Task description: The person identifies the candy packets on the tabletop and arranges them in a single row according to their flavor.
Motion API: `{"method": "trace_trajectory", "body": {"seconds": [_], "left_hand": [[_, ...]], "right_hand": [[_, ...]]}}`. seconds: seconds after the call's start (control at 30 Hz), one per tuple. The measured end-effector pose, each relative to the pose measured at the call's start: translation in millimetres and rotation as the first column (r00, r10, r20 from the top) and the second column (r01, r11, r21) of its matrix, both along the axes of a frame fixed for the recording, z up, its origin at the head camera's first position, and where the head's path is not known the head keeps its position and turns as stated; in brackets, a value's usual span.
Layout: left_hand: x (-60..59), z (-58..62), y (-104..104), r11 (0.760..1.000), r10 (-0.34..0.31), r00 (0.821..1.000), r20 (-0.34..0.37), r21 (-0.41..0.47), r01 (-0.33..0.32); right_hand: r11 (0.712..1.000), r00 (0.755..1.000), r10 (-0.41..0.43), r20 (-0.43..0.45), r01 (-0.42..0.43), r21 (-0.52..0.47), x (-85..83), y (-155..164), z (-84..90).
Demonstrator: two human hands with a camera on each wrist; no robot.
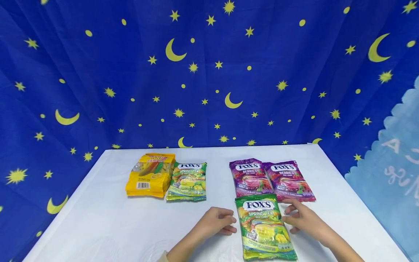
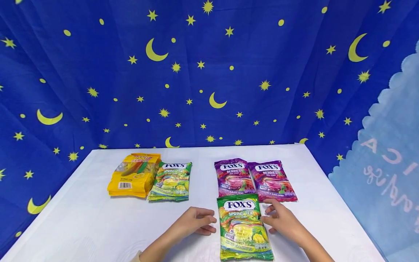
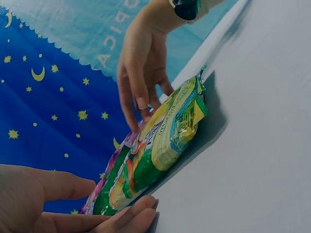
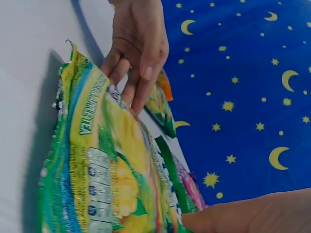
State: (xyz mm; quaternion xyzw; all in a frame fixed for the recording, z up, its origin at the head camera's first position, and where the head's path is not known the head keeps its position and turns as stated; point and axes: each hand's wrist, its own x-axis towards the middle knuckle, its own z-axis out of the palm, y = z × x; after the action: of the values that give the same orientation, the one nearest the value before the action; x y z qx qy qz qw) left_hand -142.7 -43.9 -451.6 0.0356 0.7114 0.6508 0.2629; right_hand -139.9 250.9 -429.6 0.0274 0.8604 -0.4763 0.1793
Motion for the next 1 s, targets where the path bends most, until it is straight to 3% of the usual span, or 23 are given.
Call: {"method": "trace_trajectory", "body": {"seconds": [0.27, 0.53, 0.8, 0.9, 1.0], "left_hand": [[2.6, -6.6, 8.2, 0.993, -0.049, 0.997, 0.056, 0.106, 0.043], [1.7, -12.8, 7.8, 0.989, -0.058, 0.996, 0.074, 0.139, 0.047], [2.2, -8.4, 4.4, 0.990, -0.106, 0.993, 0.059, 0.102, 0.099], [3.1, -6.5, 4.0, 0.991, -0.104, 0.994, 0.027, 0.084, 0.102], [3.2, -4.8, 4.1, 0.996, -0.072, 0.997, -0.003, 0.044, 0.072]], "right_hand": [[0.996, 0.991, 0.071, 0.113, -0.064, -0.066, 1.1, -3.2, -9.6], [0.992, 0.994, 0.063, 0.088, -0.053, -0.111, 6.3, -4.8, -14.8], [0.976, 0.992, 0.072, 0.103, -0.049, -0.212, 11.4, -9.9, -19.5], [0.950, 0.987, 0.122, 0.105, -0.085, -0.300, 12.3, -12.4, -20.5], [0.902, 0.979, 0.185, 0.086, -0.134, -0.411, 12.4, -16.2, -21.5]]}}
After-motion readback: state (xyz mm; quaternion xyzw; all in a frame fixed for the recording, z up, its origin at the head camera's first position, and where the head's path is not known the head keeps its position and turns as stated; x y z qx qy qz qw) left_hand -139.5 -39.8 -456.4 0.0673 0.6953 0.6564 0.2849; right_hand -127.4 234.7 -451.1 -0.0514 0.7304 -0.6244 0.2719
